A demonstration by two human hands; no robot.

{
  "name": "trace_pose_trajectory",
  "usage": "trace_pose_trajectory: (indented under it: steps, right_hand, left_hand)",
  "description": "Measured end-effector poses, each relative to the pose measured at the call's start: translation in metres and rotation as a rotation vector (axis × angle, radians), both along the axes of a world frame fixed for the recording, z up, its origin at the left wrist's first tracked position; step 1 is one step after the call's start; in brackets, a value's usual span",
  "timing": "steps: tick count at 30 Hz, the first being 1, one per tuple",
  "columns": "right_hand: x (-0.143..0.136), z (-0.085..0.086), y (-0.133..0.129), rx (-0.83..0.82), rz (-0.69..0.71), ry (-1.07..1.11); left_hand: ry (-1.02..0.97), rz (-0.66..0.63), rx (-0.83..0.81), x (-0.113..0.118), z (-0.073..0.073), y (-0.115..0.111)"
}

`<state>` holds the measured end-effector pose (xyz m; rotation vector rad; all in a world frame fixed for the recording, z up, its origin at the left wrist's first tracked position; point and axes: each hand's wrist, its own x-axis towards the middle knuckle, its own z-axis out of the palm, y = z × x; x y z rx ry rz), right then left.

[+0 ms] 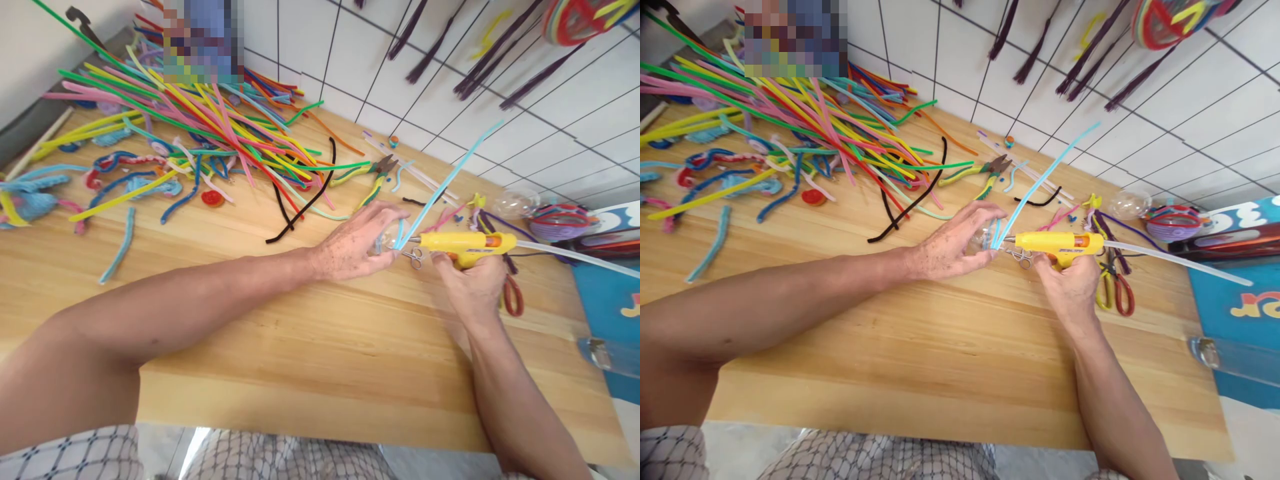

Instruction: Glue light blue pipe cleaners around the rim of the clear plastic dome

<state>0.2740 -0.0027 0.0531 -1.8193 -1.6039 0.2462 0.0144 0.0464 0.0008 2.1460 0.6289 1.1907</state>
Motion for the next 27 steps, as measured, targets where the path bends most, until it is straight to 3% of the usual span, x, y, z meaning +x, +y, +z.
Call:
trace_pose_trajectory:
  steps: [27]
  right_hand:
    - [0.0007, -0.0017, 0.0012, 0.023, 0.004, -0.066]
  left_hand:
    - [-0.027, 0.001, -0.005, 0.0014, -0.0012, 0.0004]
